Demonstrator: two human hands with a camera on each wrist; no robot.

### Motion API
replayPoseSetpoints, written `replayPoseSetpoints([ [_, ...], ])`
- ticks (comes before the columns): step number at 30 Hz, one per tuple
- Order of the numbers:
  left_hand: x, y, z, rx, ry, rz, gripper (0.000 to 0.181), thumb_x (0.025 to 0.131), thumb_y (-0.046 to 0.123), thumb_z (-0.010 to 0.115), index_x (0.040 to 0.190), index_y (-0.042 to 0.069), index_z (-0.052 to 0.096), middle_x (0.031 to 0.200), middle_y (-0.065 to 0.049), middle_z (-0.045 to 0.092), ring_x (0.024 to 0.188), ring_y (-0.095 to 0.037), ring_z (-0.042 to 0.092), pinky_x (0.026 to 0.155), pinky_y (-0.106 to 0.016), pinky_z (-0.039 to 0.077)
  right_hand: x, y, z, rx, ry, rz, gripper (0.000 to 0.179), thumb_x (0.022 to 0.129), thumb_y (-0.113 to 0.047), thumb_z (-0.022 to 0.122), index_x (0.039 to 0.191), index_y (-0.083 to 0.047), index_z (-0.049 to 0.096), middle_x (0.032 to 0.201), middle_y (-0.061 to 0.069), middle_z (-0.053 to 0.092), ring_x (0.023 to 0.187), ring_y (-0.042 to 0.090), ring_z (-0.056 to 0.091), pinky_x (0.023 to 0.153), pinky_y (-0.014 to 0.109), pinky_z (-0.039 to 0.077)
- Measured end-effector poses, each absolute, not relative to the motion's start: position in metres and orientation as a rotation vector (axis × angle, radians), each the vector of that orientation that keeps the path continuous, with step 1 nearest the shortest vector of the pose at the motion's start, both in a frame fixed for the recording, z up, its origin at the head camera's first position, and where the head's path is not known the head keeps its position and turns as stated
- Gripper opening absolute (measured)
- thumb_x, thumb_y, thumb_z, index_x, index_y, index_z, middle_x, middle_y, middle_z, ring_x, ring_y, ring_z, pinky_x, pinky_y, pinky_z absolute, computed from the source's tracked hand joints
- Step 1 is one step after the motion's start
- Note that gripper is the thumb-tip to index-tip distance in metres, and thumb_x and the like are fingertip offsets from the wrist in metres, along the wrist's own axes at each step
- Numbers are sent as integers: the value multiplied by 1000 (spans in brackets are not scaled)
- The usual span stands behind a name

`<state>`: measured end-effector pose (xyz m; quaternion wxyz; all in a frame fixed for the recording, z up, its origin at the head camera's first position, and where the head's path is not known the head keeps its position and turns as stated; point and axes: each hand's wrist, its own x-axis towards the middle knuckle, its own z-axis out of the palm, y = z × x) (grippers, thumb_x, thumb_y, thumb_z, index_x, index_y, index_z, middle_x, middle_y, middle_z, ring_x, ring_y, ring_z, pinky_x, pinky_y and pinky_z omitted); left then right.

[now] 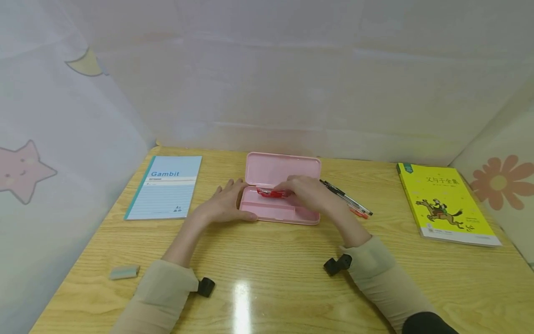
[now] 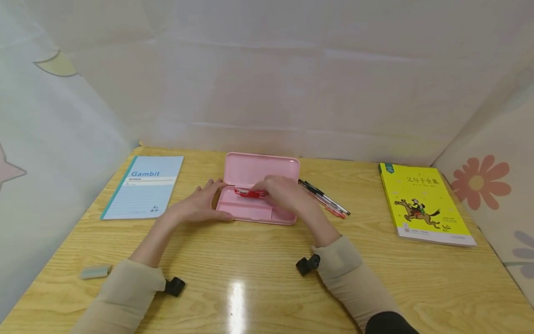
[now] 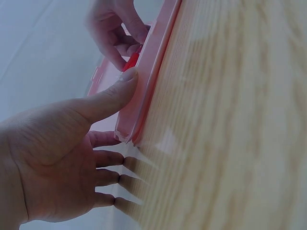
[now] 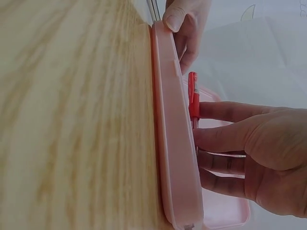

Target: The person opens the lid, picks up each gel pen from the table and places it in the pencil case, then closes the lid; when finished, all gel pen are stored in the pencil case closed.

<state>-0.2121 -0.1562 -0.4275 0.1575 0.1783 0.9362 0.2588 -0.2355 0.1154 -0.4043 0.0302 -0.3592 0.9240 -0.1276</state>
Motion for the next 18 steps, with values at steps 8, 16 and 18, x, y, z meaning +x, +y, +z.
replayPoseSetpoints([
  [8, -212, -156, -427, 512, 2676, 740, 100, 83, 54, 80, 159, 10, 32, 171, -24, 17, 159, -50, 6, 129, -68, 5, -235, 117, -407, -1109, 2825, -410, 35, 96, -7, 70, 127, -24, 75, 106, -2, 75, 97, 14, 67, 90, 36, 59],
  [16, -211, -156, -426, 502, 2676, 731, 100, 84, 53, 80, 160, 9, 30, 171, -25, 17, 160, -49, 5, 129, -67, 5, -236, 117, -408, -1092, 2816, -379, 35, 96, -9, 71, 127, -26, 75, 107, -5, 75, 99, 11, 68, 91, 35, 59],
  [18, -210, -156, -425, 503, 2676, 732, 100, 84, 53, 80, 159, 9, 31, 171, -25, 17, 160, -49, 5, 129, -67, 5, -235, 117, -408, -1077, 2814, -383, 35, 96, -8, 71, 127, -25, 75, 111, -4, 76, 104, 13, 69, 96, 37, 59],
])
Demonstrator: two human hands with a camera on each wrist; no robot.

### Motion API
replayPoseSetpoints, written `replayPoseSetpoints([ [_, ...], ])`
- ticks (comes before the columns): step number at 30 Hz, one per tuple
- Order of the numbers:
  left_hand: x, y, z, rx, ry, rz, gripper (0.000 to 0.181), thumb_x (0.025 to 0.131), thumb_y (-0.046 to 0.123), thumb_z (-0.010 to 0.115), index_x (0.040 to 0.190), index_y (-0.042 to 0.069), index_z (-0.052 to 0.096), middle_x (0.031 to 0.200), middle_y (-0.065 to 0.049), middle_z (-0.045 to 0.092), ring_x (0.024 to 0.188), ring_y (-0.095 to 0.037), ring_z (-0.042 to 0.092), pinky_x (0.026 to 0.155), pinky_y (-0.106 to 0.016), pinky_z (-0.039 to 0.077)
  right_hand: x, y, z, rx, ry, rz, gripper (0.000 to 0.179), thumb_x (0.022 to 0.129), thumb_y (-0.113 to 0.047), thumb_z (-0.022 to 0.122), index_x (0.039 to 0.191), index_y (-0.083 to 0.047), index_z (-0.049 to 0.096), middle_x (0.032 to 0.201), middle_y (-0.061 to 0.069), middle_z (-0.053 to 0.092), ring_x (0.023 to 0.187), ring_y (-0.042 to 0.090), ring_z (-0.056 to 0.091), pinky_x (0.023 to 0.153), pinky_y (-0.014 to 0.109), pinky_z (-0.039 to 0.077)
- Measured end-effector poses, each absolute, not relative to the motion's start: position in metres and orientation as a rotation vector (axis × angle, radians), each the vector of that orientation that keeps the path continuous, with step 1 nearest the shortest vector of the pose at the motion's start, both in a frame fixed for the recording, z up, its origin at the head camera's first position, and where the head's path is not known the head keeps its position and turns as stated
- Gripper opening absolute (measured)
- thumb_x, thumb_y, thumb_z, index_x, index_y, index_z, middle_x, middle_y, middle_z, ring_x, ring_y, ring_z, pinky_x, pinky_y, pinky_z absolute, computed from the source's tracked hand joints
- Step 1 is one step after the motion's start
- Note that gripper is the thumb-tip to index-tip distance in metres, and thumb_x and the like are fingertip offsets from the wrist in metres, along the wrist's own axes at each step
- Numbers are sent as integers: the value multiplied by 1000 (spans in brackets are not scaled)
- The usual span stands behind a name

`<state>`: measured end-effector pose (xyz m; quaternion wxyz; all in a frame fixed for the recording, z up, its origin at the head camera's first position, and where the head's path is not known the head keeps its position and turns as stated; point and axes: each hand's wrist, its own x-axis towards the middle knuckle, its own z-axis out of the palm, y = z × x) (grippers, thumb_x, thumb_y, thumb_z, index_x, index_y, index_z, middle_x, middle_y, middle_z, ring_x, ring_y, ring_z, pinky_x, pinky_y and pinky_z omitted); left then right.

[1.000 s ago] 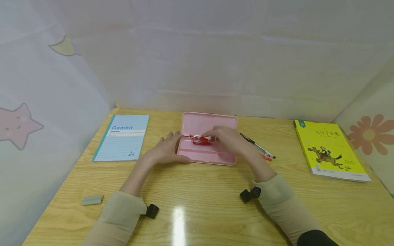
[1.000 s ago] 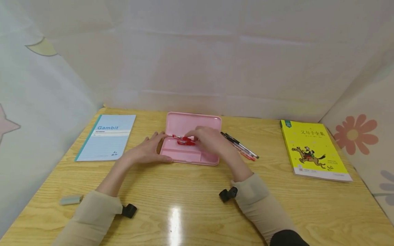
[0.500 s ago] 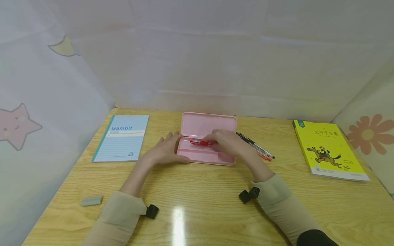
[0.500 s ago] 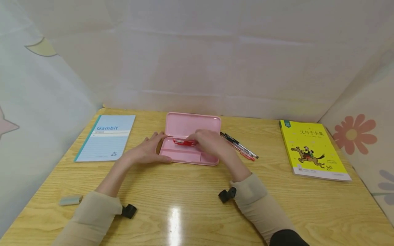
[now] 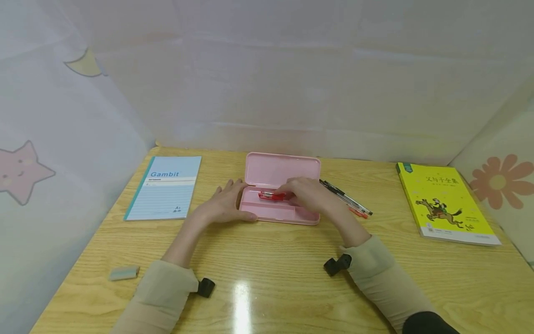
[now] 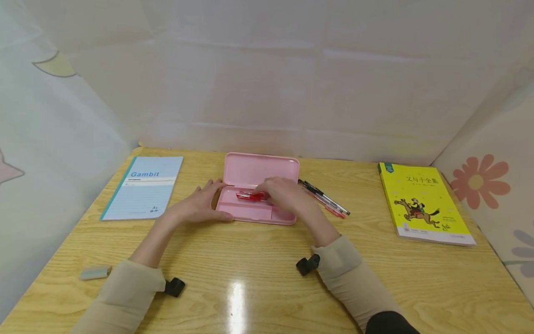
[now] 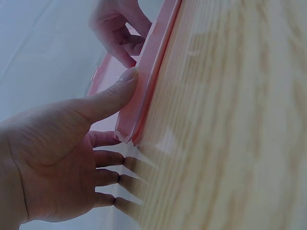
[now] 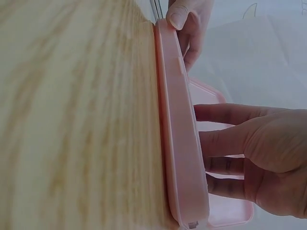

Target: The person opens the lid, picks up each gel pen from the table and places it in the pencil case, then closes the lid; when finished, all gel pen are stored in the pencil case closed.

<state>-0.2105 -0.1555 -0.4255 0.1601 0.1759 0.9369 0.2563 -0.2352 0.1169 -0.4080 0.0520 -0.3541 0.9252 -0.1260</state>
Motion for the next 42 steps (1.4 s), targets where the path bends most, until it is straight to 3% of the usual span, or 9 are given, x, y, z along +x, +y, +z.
replayPoseSetpoints([
  [4, -211, -156, -425, 505, 2677, 735, 99, 84, 53, 80, 159, 9, 31, 171, -25, 18, 160, -49, 5, 130, -67, 5, -234, 117, -408, -1057, 2824, -397, 35, 96, -6, 71, 126, -21, 75, 117, -3, 76, 110, 14, 69, 100, 38, 58],
  [22, -212, -155, -428, 500, 2676, 738, 99, 84, 54, 79, 159, 11, 31, 171, -24, 17, 160, -48, 5, 130, -67, 4, -233, 115, -409, -1069, 2873, -346, 19, 95, -5, 71, 109, -16, 77, 103, 0, 75, 94, 16, 67, 91, 36, 59],
  [32, -211, -155, -426, 496, 2672, 742, 100, 84, 55, 79, 159, 11, 31, 171, -24, 16, 160, -48, 4, 130, -67, 4, -237, 126, -401, -983, 2879, -464, 23, 97, -4, 68, 113, -16, 77, 103, 0, 74, 94, 17, 65, 89, 37, 58],
  [42, -209, -154, -424, 497, 2679, 730, 101, 83, 55, 80, 160, 11, 30, 171, -24, 16, 160, -47, 4, 130, -66, 4, -240, 182, -383, -860, 2911, -853, 25, 100, -7, 64, 124, -10, 71, 109, 9, 74, 96, 22, 68, 83, 40, 57],
])
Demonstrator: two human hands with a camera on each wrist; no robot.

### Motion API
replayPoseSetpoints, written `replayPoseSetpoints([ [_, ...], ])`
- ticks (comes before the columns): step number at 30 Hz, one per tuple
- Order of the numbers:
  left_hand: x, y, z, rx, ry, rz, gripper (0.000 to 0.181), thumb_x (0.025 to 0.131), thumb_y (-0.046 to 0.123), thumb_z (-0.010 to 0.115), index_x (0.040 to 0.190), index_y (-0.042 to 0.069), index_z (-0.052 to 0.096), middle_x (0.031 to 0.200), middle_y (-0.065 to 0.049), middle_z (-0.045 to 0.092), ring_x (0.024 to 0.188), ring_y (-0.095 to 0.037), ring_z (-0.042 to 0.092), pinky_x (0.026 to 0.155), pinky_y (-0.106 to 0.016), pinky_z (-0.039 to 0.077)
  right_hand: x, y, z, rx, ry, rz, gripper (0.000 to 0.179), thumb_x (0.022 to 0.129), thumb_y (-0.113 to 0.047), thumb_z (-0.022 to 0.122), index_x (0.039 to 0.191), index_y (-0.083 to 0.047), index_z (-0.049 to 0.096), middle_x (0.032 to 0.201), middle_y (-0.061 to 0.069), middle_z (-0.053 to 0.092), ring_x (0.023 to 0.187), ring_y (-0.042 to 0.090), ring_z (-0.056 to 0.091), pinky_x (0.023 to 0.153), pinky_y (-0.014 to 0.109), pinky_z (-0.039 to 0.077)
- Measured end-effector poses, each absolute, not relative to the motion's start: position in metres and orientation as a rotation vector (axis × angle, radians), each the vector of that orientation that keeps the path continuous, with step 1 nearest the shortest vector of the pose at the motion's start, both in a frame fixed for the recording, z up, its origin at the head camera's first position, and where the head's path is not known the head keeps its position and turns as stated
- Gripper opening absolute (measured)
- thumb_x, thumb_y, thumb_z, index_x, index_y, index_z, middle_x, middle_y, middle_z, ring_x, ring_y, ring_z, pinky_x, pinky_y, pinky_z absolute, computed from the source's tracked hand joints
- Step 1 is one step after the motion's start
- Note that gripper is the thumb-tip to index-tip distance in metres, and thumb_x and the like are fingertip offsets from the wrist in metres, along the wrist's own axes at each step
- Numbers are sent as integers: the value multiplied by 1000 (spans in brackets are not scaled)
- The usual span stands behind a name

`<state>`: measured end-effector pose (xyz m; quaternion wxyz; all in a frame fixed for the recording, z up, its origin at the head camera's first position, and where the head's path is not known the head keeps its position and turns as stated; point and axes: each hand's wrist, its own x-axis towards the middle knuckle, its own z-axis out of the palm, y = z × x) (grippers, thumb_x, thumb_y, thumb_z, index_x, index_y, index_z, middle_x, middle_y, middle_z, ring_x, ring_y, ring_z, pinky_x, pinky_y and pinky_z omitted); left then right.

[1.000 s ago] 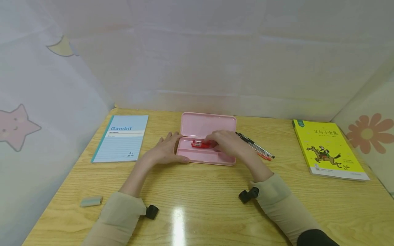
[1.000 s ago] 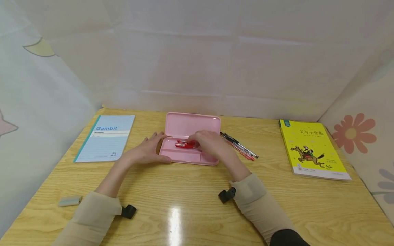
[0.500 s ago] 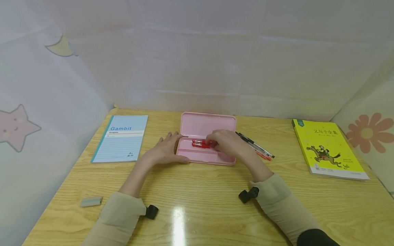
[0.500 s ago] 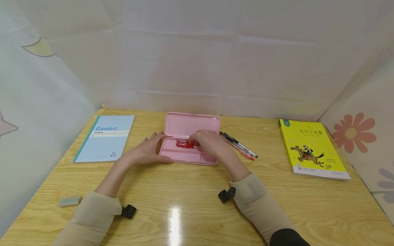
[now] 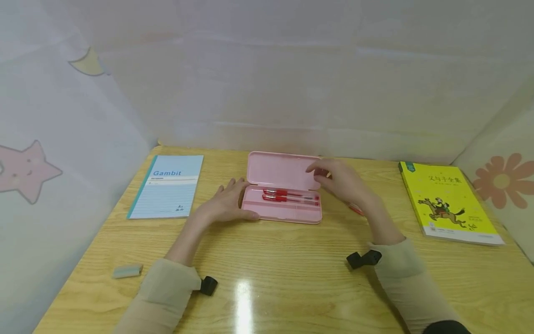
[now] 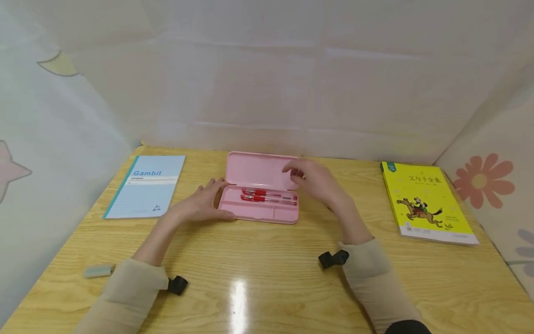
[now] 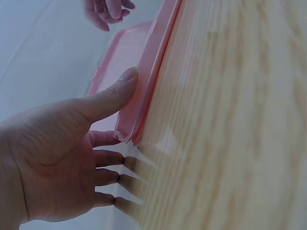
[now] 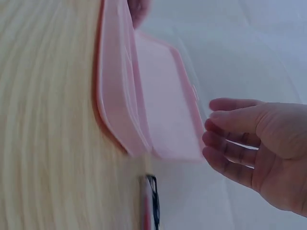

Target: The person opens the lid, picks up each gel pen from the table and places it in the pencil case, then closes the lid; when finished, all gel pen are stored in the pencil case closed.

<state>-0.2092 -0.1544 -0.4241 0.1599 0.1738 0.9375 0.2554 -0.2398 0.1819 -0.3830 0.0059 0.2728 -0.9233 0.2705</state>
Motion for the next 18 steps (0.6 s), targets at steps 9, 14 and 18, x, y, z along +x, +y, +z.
replayPoseSetpoints([
  [9, -211, -154, -425, 486, 2670, 733, 101, 83, 55, 80, 160, 11, 31, 172, -24, 16, 160, -46, 4, 131, -65, 4, -239, 235, -386, 765, -2868, 955, 36, 100, -7, 65, 137, -8, 64, 106, 13, 71, 99, 27, 68, 88, 47, 59],
  [14, -211, -155, -426, 492, 2672, 747, 100, 83, 55, 80, 159, 11, 31, 171, -24, 16, 160, -47, 4, 130, -66, 3, -238, 254, -389, 768, -2941, 928, 45, 100, -10, 65, 144, -10, 57, 115, 16, 70, 103, 29, 69, 88, 47, 59],
  [18, -211, -155, -427, 495, 2673, 750, 100, 83, 55, 80, 159, 11, 32, 171, -24, 17, 160, -47, 4, 130, -67, 3, -237, 265, -390, 775, -2999, 935, 54, 99, -7, 67, 150, -10, 51, 122, 22, 68, 109, 33, 68, 90, 50, 59],
])
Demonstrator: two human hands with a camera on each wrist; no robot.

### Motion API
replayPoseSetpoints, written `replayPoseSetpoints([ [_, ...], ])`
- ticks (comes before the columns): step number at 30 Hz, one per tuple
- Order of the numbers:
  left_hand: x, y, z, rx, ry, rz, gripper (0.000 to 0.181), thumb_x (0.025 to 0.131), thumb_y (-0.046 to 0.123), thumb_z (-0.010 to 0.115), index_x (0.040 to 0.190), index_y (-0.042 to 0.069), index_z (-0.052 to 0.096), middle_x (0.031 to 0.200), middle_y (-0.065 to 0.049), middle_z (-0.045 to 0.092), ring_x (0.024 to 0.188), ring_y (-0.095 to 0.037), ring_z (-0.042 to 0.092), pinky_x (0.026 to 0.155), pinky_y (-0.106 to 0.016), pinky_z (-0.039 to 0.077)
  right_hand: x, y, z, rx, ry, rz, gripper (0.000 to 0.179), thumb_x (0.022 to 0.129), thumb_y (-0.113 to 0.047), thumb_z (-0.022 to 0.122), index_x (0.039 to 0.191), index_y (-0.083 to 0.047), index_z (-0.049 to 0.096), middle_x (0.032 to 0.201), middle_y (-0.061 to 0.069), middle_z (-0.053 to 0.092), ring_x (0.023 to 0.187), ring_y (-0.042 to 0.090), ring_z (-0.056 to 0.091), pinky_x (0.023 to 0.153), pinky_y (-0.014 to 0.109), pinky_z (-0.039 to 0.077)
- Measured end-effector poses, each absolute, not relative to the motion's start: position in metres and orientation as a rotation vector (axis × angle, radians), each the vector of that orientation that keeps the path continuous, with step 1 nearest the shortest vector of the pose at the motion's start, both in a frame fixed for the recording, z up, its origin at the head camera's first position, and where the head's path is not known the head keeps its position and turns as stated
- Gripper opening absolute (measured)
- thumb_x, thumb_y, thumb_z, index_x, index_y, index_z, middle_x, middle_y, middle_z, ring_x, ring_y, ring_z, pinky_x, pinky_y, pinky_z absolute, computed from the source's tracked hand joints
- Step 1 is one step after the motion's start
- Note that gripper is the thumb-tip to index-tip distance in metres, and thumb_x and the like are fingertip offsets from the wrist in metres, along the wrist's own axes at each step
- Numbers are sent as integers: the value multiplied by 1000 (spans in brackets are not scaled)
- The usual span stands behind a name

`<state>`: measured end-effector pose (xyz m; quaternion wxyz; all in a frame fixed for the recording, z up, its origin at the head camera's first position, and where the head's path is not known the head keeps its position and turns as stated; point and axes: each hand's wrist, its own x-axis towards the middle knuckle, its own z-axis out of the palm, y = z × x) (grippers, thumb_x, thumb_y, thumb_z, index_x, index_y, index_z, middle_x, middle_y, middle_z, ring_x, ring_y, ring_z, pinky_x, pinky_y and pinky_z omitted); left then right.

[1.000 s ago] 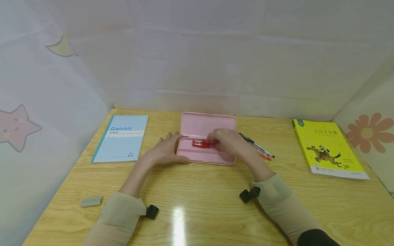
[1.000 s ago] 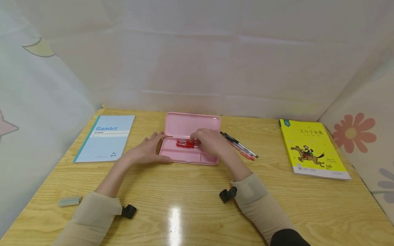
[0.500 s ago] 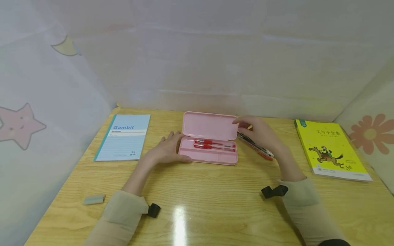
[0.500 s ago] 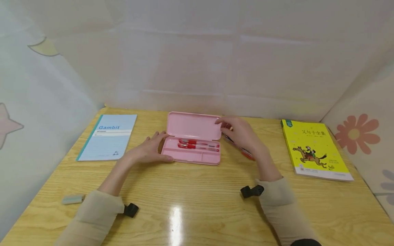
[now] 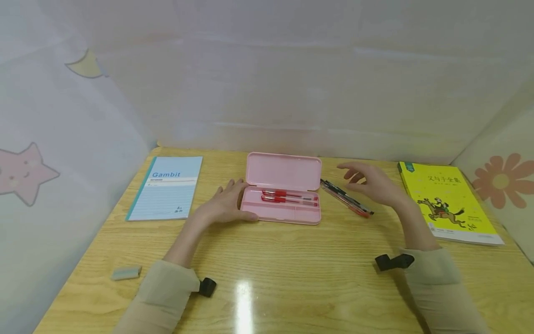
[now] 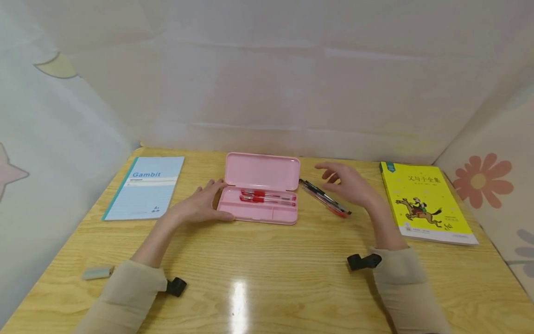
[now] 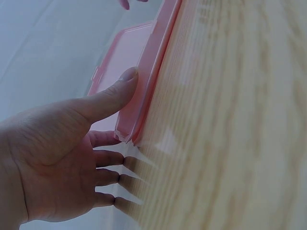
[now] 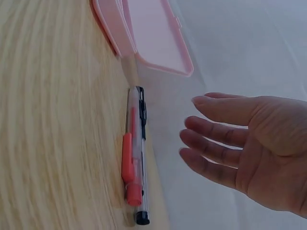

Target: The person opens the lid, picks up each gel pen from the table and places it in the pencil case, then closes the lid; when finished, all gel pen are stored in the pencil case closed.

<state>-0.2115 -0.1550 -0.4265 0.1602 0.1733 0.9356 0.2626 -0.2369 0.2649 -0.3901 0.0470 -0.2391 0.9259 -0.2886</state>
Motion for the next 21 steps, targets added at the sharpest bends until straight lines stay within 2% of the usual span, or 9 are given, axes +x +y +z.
replayPoseSetpoints([
  [10, -210, -155, -427, 495, 2674, 757, 98, 84, 53, 80, 159, 12, 32, 171, -25, 17, 160, -48, 4, 130, -67, 3, -241, 277, -401, -687, 2702, -879, 67, 96, -8, 71, 156, -9, 42, 129, 22, 65, 113, 34, 67, 96, 52, 58],
  [21, -210, -155, -425, 493, 2675, 744, 98, 85, 53, 80, 159, 10, 32, 171, -26, 17, 160, -48, 5, 130, -67, 3, -243, 276, -407, -674, 2639, -890, 72, 91, -4, 76, 155, -9, 44, 126, 20, 66, 110, 33, 69, 91, 44, 61],
])
